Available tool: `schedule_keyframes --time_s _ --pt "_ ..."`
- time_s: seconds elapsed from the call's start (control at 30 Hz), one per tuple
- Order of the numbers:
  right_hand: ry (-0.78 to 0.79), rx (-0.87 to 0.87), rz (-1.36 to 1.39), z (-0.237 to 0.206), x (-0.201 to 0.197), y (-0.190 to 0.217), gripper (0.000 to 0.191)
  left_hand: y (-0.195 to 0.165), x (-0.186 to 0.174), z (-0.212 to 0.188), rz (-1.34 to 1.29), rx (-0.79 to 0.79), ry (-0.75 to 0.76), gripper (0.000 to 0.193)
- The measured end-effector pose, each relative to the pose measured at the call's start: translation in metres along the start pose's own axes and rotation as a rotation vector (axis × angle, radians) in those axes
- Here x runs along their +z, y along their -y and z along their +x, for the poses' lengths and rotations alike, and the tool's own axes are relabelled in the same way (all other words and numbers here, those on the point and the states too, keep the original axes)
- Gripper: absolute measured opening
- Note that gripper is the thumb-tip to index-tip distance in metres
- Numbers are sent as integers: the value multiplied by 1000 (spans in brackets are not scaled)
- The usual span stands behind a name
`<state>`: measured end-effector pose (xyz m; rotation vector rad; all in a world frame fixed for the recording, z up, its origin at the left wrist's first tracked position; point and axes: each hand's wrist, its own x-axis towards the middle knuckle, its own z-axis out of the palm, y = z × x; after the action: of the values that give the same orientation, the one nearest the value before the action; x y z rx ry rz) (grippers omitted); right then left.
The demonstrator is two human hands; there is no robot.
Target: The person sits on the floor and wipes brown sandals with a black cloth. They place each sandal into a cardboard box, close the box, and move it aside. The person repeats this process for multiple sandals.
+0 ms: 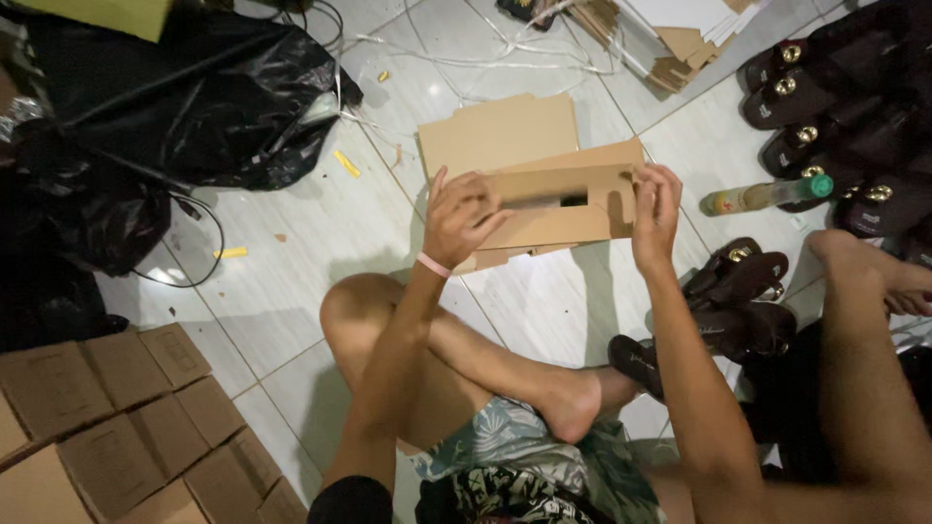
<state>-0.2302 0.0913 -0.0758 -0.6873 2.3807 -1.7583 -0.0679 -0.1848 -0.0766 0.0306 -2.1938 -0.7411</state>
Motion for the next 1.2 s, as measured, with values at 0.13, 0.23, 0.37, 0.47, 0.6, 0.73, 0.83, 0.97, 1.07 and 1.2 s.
schedule_keyframes --time_s 0.13,0.23,0.37,0.47,0.6,0.73,0.83,0.97,1.07,1.2 --pt "240 -139 -391 18 2 22 62 -3 5 7 97 -168 243 26" --pt "239 50 -530 23 8 32 63 -2 11 12 125 -295 343 29" --pt "261 -55 -429 20 8 30 65 6 14 5 47 -247 257 27" --pt "217 -78 -282 6 7 22 56 18 10 -7 -269 -374 -44 35" --pt "14 -299 -138 -30 8 11 41 47 -1 -10 -1210 -1038 -474 45" --pt "299 -169 -514 -38 14 10 56 75 -11 -12 -941 -916 -29 57" --pt "384 -96 -698 -38 30 21 46 92 13 -4 -727 -1011 -23 55" --pt "148 -235 -511 -62 31 33 73 99 17 -11 -757 -1050 -234 46" --pt "-230 -67 -408 -113 15 23 65 89 0 -25 -570 -842 -372 35" --pt "-866 516 101 -215 -6 0 42 67 -26 -14 -530 -858 -626 30"
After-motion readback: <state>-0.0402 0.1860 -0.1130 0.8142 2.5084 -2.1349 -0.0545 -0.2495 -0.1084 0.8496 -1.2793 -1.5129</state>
